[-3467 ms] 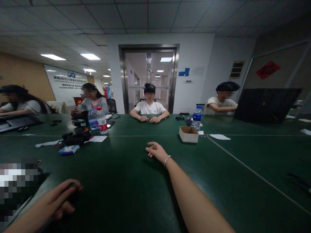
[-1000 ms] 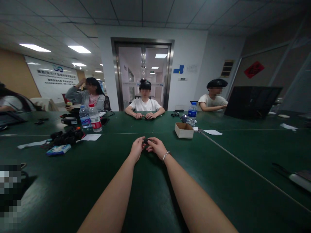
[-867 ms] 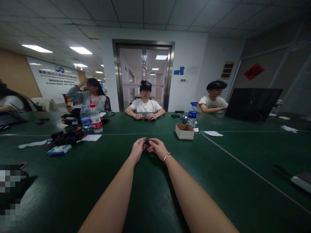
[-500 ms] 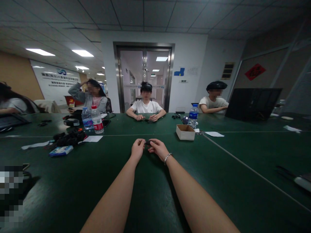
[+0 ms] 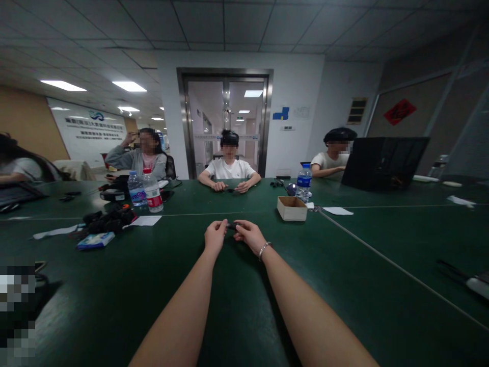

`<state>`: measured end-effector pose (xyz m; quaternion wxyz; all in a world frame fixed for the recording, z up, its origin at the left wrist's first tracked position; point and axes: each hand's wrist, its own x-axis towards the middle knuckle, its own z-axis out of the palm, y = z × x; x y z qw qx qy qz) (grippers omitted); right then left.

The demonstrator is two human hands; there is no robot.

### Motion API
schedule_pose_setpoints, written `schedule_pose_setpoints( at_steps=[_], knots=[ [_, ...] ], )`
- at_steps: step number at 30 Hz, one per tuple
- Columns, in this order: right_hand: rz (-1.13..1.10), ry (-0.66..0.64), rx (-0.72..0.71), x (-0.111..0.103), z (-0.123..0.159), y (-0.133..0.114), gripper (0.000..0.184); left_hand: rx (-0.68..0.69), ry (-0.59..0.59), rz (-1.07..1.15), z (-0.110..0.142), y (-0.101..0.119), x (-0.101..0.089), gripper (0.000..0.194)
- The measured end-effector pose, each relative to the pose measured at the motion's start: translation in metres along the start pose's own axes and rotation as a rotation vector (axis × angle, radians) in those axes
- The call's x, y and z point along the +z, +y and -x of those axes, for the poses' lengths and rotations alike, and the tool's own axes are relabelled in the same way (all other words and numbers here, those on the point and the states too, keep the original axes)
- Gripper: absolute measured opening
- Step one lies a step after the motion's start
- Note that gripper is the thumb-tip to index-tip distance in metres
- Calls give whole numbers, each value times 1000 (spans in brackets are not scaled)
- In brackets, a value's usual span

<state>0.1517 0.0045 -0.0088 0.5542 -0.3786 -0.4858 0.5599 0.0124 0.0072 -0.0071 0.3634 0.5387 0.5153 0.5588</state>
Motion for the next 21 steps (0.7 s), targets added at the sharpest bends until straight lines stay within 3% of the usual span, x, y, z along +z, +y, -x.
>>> schedule_pose_setpoints(
  at_steps=[21],
  knots=[
    [31,-25,-35,-1,1,1,25,-37,19,-124,2,5,-4,45]
  ],
)
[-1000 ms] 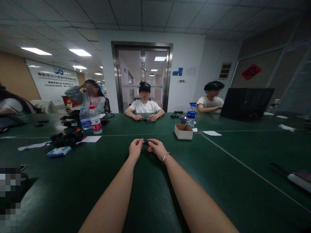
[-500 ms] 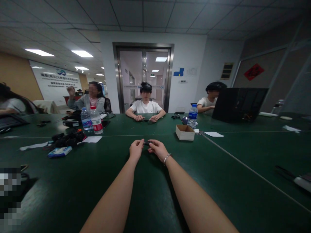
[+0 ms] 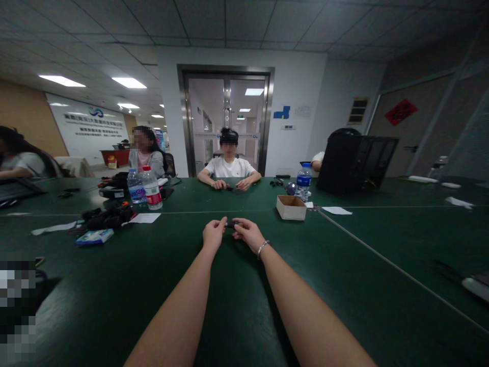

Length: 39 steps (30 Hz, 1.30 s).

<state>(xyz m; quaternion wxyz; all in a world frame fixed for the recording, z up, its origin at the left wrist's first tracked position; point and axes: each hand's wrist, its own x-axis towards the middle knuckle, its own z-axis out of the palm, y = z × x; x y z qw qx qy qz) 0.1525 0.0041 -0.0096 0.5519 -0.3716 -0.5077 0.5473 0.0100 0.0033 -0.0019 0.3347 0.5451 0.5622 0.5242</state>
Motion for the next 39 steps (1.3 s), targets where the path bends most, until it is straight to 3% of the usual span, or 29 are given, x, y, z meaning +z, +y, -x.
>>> schedule_pose_setpoints(
  at_steps=[22,33,39],
  knots=[
    [-24,-45,-21,1,7,-6,31,-84,57,-139,0,6,-1,52],
    [-137,8,49,1,5,-8,23,82,-106,326,-5,-4,4,43],
    [-192,41,54,-1,3,-4,17,183,-157,337,-4,1,-1,38]
  ],
)
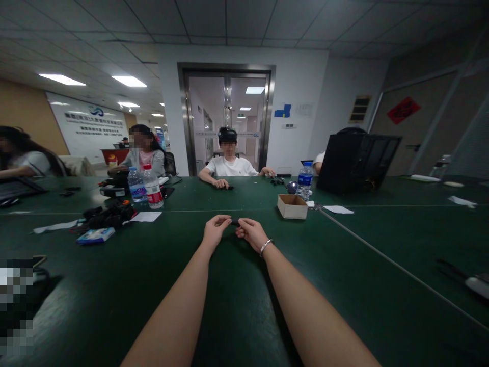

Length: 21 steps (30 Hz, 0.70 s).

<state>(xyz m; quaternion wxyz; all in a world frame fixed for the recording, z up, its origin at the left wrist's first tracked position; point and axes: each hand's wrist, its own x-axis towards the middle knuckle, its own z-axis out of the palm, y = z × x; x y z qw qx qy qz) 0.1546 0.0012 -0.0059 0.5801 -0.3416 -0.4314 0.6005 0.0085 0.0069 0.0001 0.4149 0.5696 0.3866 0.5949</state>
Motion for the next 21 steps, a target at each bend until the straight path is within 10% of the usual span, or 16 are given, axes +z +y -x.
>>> schedule_pose_setpoints(
  at_steps=[21],
  knots=[
    [37,-110,-22,-4,2,0,29,-135,51,-388,-4,-5,-9,52]
  ],
)
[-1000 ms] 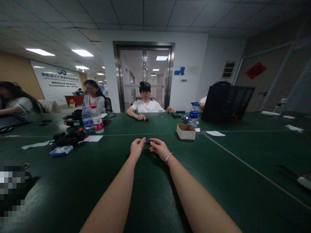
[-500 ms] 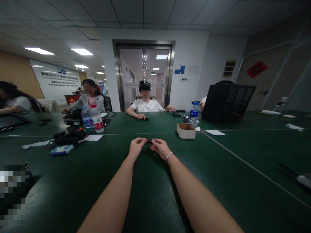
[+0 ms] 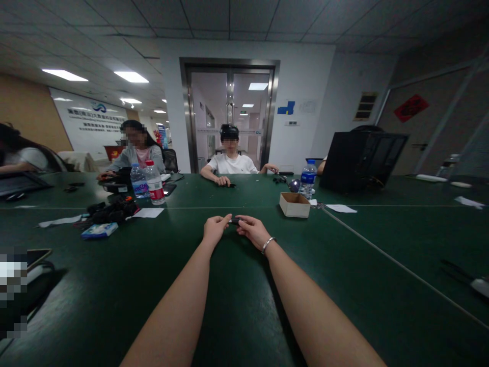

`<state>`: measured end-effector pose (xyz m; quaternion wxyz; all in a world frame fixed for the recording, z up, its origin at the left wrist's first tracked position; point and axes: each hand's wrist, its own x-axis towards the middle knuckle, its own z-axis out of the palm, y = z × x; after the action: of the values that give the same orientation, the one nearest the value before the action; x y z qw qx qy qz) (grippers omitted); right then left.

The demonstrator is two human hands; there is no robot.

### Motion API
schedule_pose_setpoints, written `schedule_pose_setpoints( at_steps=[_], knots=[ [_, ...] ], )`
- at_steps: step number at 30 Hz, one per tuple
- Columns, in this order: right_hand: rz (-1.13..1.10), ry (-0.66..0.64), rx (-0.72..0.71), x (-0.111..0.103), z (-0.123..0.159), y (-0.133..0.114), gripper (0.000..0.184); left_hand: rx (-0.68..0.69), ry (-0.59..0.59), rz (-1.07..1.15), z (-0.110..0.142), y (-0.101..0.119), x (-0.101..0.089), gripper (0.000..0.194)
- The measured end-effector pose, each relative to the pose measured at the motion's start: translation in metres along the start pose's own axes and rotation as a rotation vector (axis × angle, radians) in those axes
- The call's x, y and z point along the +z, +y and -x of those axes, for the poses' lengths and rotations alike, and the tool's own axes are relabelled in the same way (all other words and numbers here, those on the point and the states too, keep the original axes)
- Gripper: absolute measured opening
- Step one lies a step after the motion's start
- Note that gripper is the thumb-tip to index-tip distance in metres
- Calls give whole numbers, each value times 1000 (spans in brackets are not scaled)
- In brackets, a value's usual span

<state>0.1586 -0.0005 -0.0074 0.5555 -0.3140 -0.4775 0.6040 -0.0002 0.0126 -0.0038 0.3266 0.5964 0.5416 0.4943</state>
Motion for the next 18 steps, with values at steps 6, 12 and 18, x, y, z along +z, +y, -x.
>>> schedule_pose_setpoints(
  at_steps=[6,12,18],
  knots=[
    [19,-27,-11,1,2,-1,32,-42,20,-86,-2,0,0,53],
    [21,-22,-4,3,4,-5,31,-76,20,-143,-2,3,-1,52],
    [37,-5,13,5,6,-8,36,-92,16,-177,-1,8,-1,47]
  ],
)
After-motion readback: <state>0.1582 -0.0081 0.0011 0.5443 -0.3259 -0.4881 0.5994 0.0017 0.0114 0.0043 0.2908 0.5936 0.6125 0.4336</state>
